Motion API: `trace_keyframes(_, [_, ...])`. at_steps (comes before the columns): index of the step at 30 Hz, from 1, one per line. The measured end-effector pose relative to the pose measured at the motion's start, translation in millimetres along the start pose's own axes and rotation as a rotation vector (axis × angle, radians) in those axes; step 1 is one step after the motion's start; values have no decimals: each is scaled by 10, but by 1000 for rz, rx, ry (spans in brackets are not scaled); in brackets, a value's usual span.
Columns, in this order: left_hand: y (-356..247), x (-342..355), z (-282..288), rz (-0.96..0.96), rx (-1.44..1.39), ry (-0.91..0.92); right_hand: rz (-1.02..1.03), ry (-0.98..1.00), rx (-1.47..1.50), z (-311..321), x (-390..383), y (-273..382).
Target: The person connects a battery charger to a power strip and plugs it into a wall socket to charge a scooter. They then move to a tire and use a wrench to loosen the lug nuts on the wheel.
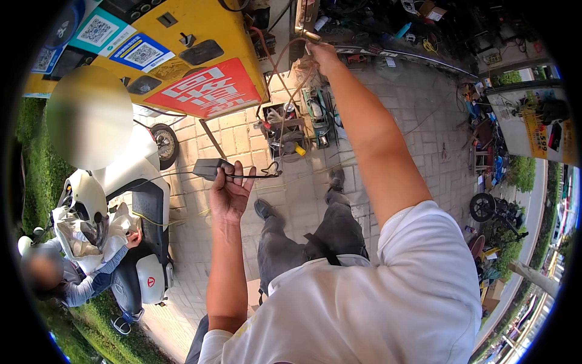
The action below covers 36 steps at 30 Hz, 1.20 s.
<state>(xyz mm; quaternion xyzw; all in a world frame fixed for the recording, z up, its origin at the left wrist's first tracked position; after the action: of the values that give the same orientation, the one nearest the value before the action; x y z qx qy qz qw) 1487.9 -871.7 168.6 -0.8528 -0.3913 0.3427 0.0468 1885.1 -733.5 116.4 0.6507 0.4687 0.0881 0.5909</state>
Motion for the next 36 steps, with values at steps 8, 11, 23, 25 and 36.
trace_keyframes(8, [132,358,-693,-210,-73,-34,-1212,122,604,50,-2375,-2050])
trace_keyframes(11, [241,435,-835,-212,27,-49,-763,195,1145,-471,-1678,-1261])
trace_keyframes(23, [577,856,309,-279,-301,-224,-39,-92,616,1875,93,1351])
trace_keyframes(25, [691,910,342,-254,-340,-215,68,17,626,1838,-23,1961])
trace_keyframes(36, [759,1017,1120,52,26,-653,267,556,381,675,-1942,3627])
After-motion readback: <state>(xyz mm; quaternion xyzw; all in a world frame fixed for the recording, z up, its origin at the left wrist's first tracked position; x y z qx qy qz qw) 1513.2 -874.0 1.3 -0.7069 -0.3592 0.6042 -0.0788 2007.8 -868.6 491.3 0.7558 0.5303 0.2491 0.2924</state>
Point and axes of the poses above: each hand's wrist, its own x-axis towards the middle knuckle, its own z-axis out of the back of the hand, y = z × x, the point moved 10 cm from there along x, towards the middle knuckle, and after that the axes turned 12 degrees about x, right-handed, at the moved point
